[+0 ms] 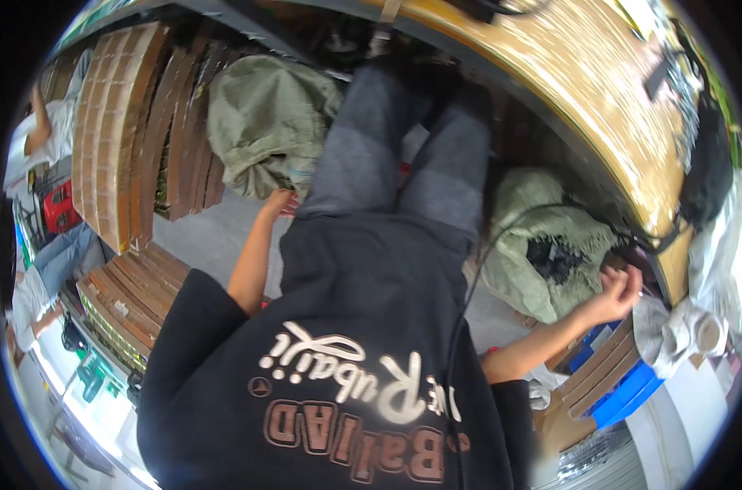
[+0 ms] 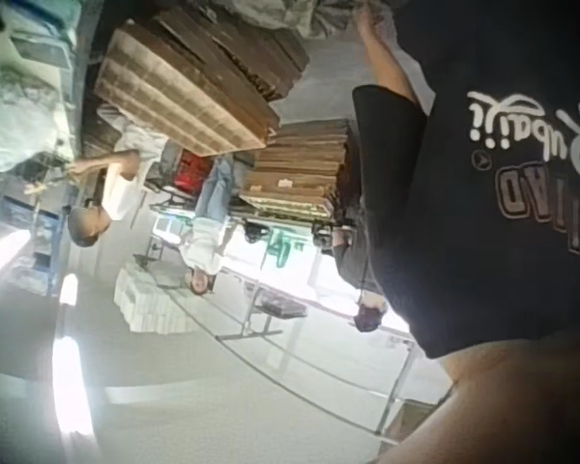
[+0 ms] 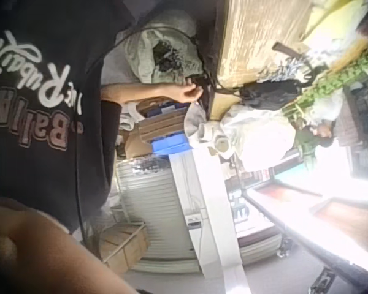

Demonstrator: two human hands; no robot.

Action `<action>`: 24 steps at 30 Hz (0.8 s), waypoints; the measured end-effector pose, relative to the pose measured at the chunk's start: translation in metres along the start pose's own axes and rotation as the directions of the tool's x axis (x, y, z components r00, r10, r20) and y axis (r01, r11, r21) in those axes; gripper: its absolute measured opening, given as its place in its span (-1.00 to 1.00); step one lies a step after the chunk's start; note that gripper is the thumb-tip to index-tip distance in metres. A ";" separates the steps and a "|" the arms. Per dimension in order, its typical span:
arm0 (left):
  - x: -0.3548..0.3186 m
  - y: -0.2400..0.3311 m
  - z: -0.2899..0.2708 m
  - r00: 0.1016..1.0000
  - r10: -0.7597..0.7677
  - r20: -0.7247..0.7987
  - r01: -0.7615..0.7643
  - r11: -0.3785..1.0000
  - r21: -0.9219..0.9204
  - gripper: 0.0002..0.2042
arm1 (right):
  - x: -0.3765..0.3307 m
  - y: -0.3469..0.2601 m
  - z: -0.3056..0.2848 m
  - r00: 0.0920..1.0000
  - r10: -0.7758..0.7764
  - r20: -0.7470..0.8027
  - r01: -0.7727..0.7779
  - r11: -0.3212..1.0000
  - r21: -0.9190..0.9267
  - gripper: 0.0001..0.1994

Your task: Assembling small plastic housings or parts by snapping and fitting them together.

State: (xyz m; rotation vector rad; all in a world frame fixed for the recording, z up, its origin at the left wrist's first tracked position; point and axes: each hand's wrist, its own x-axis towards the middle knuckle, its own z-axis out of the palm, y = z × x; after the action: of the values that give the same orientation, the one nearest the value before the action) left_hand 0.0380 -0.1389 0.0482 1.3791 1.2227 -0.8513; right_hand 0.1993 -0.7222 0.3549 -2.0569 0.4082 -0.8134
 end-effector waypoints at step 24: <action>0.302 0.005 -0.076 0.951 -0.052 -0.303 0.217 0.814 0.539 -0.54 | 0.070 -0.107 0.134 0.969 -0.245 0.013 0.243 0.951 -0.190 -0.84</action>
State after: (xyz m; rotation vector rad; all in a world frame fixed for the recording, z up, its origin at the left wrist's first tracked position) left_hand 0.1000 -0.0002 -0.2238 1.9625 1.3499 -1.2250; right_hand 0.3410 -0.6184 0.4145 -2.3137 0.2466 -0.9645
